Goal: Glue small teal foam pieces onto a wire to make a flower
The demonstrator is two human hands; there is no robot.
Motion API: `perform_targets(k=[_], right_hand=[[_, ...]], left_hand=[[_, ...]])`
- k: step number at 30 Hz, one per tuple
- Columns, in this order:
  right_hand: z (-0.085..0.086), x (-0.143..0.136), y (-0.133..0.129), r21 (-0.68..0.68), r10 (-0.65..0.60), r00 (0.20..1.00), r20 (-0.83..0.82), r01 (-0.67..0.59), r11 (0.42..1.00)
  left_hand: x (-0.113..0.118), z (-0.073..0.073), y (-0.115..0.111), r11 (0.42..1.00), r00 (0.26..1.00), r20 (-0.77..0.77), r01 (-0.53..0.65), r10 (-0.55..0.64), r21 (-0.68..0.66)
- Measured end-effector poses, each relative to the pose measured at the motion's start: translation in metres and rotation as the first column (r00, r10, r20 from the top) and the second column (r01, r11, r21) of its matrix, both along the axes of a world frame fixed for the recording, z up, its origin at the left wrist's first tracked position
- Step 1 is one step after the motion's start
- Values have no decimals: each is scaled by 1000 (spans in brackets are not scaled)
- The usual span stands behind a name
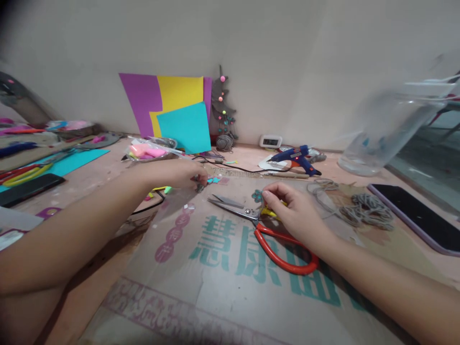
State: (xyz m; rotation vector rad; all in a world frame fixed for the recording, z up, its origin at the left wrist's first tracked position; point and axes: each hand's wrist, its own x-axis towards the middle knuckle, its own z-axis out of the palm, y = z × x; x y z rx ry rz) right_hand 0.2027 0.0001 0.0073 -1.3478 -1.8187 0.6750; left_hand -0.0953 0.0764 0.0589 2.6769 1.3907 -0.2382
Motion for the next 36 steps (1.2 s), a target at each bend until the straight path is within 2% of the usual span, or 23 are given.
perform_targets(k=[5,9,12,15,18,28,36], right_hand=[[0,1,-1,9,14,1000,2,-14,1000],[1,0,-2,7,21,1000,8,-21,1000],[1,0,-2,9,21,1000,11,-21,1000],[1,-1,-1,11,35,999,2,-35,999],[1,-2,-1,15,41,999,-4,-41,999],[-1,1,-1,30,41,999,31,-42,999],[1,-1,-2,45,27,998,60,-30,999]], left_hand=[[-2,5,-2,997,994,70,-78,79,-16],[-1,12,-1,991,968,220,-100,119,-93],[3,12,1,965,932,302,-137,201,-222],[4,10,3,915,913,287,-176,290,-364],[5,7,4,882,919,232,-197,318,-429],[5,9,0,899,930,238,-166,279,-405],[9,13,-4,884,932,208,-187,298,-429]])
